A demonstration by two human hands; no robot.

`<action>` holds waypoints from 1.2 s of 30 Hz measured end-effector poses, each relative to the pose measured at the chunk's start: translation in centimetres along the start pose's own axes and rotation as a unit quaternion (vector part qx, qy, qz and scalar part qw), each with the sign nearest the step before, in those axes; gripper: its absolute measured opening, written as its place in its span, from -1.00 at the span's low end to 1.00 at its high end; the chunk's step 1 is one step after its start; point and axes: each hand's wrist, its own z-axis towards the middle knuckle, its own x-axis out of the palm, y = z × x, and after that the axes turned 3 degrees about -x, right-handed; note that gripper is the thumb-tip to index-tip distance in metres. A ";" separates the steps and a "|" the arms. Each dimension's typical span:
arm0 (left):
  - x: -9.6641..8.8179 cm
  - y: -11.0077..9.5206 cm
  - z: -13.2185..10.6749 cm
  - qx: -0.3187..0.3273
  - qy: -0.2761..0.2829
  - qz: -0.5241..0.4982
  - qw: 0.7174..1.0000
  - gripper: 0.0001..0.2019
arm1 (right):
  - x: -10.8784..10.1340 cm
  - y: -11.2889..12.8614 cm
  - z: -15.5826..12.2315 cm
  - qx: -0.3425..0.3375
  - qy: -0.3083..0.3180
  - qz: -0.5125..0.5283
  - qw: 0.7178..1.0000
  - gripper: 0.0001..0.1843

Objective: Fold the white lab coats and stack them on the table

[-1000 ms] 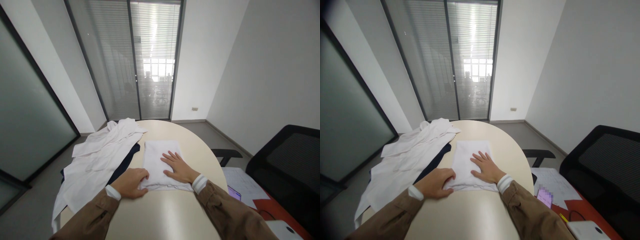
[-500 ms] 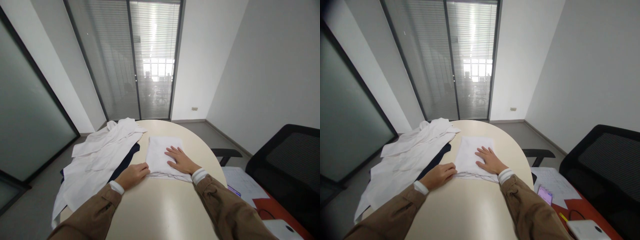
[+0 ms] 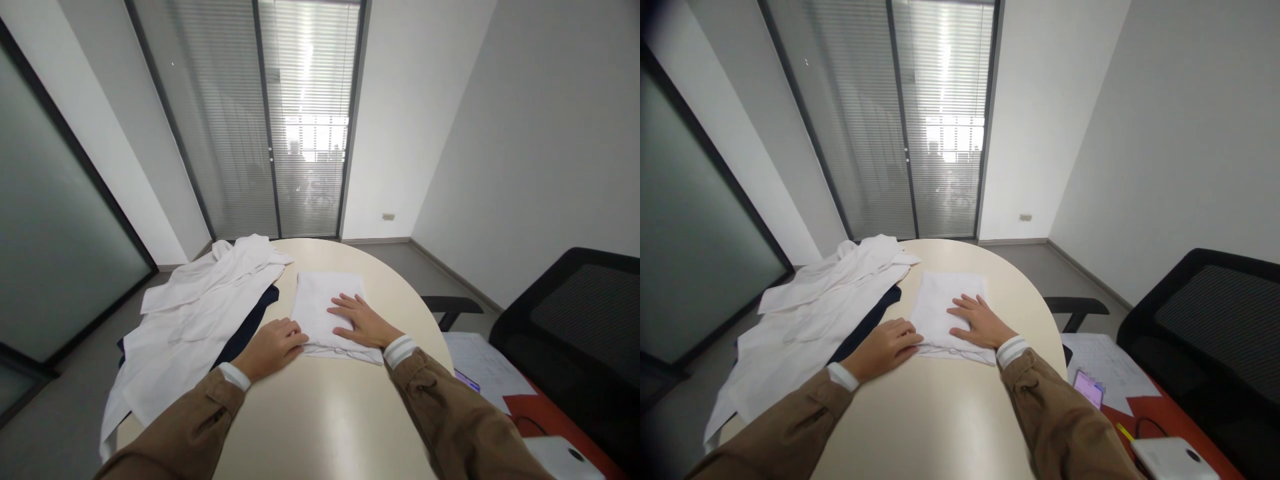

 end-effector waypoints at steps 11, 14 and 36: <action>0.0 -0.3 0.2 0.005 0.032 0.010 0.999 -0.90 | -0.1 -0.2 0.0 -0.003 -0.019 0.013 1.000 -0.43; 0.1 -0.4 0.3 -0.014 0.039 -0.003 0.999 -0.87 | -0.2 0.0 -0.2 -0.004 -0.028 0.034 0.999 -0.49; 0.4 -0.2 0.3 0.041 0.037 0.052 0.997 -0.86 | -0.4 3.4 -1.0 -0.112 -0.026 -0.028 0.993 -0.65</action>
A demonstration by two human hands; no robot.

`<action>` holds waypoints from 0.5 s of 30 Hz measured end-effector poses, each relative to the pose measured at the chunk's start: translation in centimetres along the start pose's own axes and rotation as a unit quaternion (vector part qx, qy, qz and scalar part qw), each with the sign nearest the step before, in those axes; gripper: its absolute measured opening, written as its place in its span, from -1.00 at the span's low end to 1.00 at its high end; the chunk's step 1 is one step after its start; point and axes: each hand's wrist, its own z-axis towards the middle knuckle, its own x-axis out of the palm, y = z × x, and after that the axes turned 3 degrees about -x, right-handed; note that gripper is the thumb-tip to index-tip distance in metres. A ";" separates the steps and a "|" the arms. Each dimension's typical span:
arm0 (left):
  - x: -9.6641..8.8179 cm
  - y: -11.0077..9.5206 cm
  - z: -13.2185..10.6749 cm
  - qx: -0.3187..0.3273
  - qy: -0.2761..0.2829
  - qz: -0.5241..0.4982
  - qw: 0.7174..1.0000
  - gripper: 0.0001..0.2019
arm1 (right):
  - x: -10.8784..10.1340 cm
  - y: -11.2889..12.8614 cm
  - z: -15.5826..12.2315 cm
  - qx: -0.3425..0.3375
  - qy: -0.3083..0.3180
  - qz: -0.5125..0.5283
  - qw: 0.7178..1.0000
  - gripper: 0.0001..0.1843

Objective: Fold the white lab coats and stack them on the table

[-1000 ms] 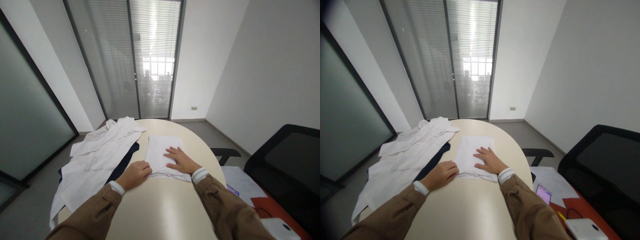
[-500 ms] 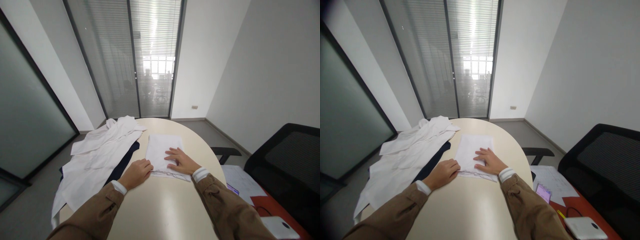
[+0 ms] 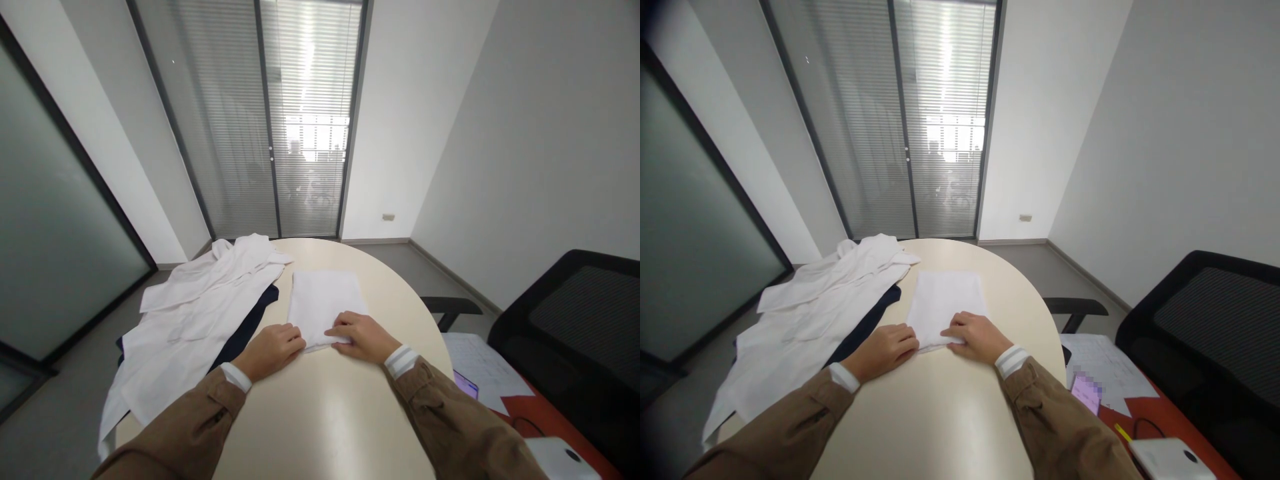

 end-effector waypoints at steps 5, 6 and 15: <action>-0.2 -0.2 -0.1 -0.032 0.018 -0.045 0.998 -0.86 | -0.3 -0.2 -0.7 0.017 0.000 0.033 0.999 -0.50; -0.1 -0.2 -0.1 -0.038 0.019 -0.052 0.998 -0.86 | -0.3 -0.3 -0.9 0.017 -0.002 0.034 0.999 -0.47; -0.1 -0.1 -0.1 -0.082 0.022 -0.056 0.995 -0.92 | -0.9 -1.0 -2.5 0.015 -0.021 0.052 0.998 -0.51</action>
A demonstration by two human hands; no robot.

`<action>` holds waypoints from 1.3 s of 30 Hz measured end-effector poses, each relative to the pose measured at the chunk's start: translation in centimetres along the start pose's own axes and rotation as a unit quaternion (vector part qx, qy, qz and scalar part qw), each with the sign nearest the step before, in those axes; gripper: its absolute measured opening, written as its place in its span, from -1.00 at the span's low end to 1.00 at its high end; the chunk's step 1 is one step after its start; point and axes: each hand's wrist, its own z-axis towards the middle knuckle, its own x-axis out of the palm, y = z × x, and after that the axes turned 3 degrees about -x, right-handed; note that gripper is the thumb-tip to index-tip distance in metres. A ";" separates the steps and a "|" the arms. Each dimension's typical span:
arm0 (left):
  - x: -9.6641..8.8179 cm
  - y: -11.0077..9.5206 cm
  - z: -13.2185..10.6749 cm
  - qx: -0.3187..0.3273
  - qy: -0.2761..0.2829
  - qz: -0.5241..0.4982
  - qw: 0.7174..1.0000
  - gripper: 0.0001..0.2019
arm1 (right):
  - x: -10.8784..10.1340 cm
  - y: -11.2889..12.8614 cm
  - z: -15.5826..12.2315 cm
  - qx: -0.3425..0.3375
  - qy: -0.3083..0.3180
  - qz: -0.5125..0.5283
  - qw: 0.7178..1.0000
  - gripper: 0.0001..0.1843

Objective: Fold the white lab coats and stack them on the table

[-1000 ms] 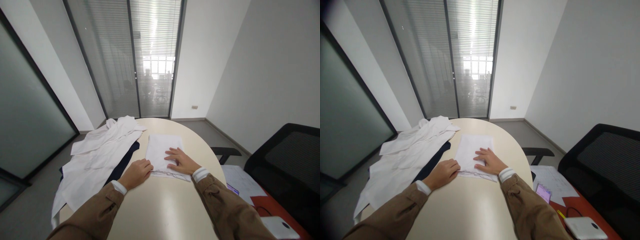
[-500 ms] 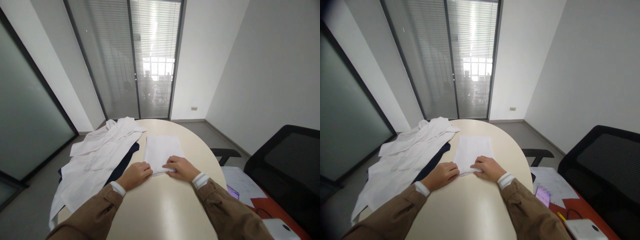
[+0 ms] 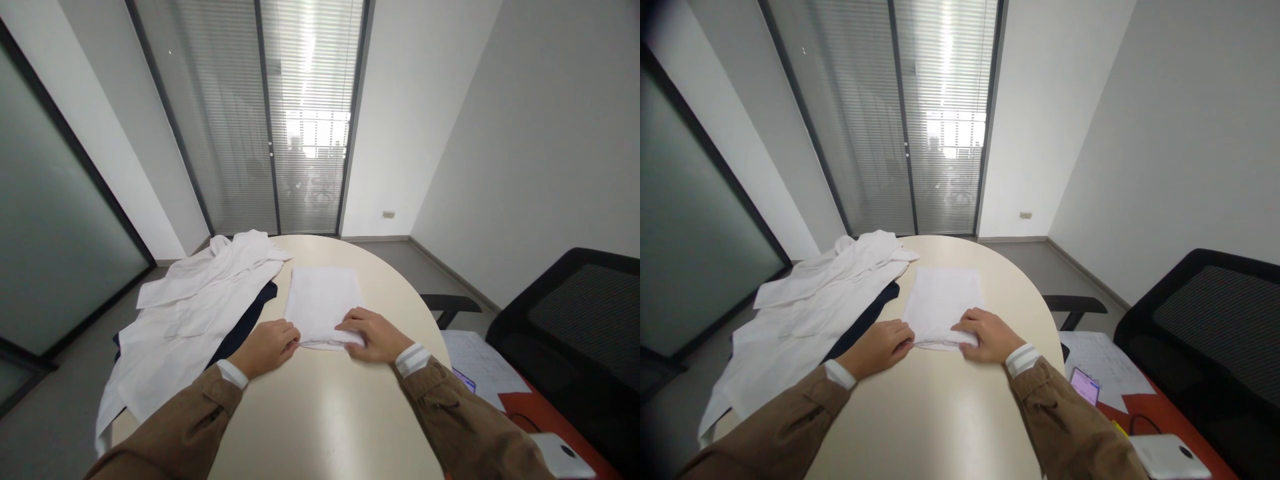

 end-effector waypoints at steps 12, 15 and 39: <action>0.0 -0.1 -0.2 -0.002 -0.007 0.005 1.000 -0.89 | 0.0 -0.2 -2.6 0.007 -0.055 -0.081 0.995 -0.72; 0.0 0.0 -0.3 -0.004 -0.005 -0.001 1.000 -0.90 | -0.1 0.0 -2.6 0.012 -0.029 -0.099 0.995 -0.72; 0.0 0.1 -0.2 0.018 -0.003 0.026 0.999 -0.87 | -0.2 -0.5 -3.1 -0.013 0.009 -0.134 0.991 -0.66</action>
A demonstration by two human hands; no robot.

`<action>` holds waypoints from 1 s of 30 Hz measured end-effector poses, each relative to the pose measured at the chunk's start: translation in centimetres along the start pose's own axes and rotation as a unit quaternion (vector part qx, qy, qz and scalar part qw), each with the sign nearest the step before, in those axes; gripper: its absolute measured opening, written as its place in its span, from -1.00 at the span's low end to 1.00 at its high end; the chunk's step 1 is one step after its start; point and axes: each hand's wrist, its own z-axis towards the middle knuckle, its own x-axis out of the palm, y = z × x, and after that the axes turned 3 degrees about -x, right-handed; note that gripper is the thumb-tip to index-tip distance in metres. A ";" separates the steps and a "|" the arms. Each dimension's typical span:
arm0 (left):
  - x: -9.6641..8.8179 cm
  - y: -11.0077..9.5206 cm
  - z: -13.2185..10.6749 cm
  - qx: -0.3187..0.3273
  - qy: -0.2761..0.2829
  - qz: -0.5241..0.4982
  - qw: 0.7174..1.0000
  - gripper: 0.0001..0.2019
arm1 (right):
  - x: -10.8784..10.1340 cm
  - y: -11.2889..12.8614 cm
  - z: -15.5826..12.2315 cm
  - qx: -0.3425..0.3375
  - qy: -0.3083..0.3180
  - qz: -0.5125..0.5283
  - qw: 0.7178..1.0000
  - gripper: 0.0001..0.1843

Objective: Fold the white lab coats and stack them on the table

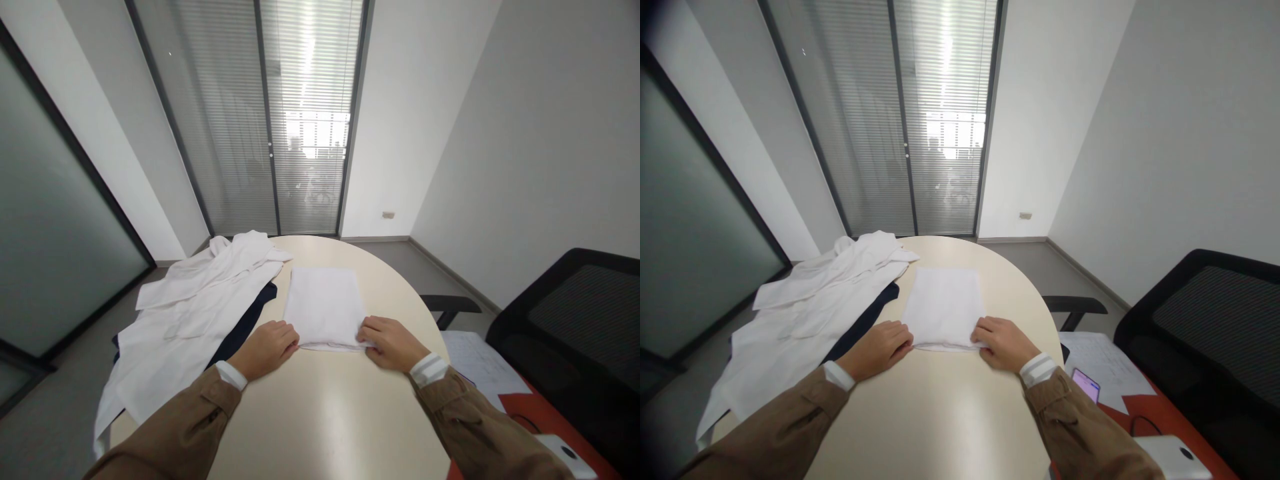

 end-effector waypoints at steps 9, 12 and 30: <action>-0.3 0.6 -0.4 -0.003 0.018 -0.050 0.999 -0.92 | -0.5 -0.5 -0.5 0.008 0.026 0.008 1.000 -0.62; -0.5 1.1 -0.7 -0.004 0.020 -0.088 0.996 -0.93 | -0.4 -0.7 -1.0 -0.002 0.015 -0.009 1.000 -0.67; -2.1 2.7 -1.7 -0.094 0.084 -0.170 0.977 -0.93 | -1.5 0.4 0.2 0.000 0.044 0.038 0.998 -0.84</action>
